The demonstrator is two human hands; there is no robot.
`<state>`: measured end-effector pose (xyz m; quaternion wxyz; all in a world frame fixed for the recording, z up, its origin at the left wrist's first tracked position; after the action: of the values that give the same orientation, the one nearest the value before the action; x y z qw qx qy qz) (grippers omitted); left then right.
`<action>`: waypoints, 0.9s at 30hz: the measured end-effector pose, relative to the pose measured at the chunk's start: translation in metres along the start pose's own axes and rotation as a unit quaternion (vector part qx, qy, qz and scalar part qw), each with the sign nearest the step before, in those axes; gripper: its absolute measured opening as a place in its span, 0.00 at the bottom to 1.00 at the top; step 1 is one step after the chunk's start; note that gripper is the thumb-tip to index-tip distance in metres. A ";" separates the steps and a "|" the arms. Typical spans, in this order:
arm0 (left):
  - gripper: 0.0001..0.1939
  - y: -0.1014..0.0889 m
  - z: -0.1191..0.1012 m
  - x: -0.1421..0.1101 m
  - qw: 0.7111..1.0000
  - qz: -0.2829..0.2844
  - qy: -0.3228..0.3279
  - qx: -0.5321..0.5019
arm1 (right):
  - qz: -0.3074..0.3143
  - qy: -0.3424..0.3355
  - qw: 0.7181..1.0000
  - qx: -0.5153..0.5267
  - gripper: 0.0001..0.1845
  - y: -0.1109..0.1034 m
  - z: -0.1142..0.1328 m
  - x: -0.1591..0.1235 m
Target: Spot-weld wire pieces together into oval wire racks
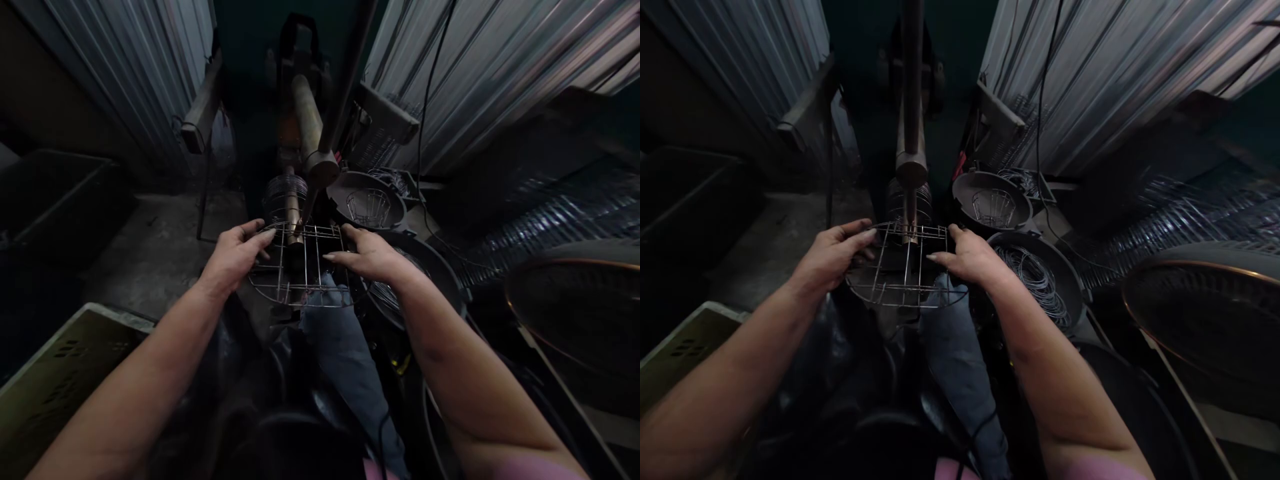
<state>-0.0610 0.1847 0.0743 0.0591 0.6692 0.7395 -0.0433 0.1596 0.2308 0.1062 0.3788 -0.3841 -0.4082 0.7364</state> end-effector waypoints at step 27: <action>0.28 0.065 0.150 -0.135 0.904 0.276 -0.285 -0.157 | -0.168 0.245 0.924 0.240 0.26 0.070 -0.204 -0.123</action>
<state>0.0214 0.0367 -0.0533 0.3813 0.7878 0.4740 -0.0971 0.3727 0.1602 -0.0011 0.6660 -0.3762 -0.1721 0.6208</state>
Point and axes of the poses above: each hand's wrist, its own x-axis towards the middle knuckle, its own y-axis out of the palm, z = x × y, the point moved 8 cm from there along x, towards the middle knuckle, and after that the axes turned 10 degrees about z, right-handed, at the moved point
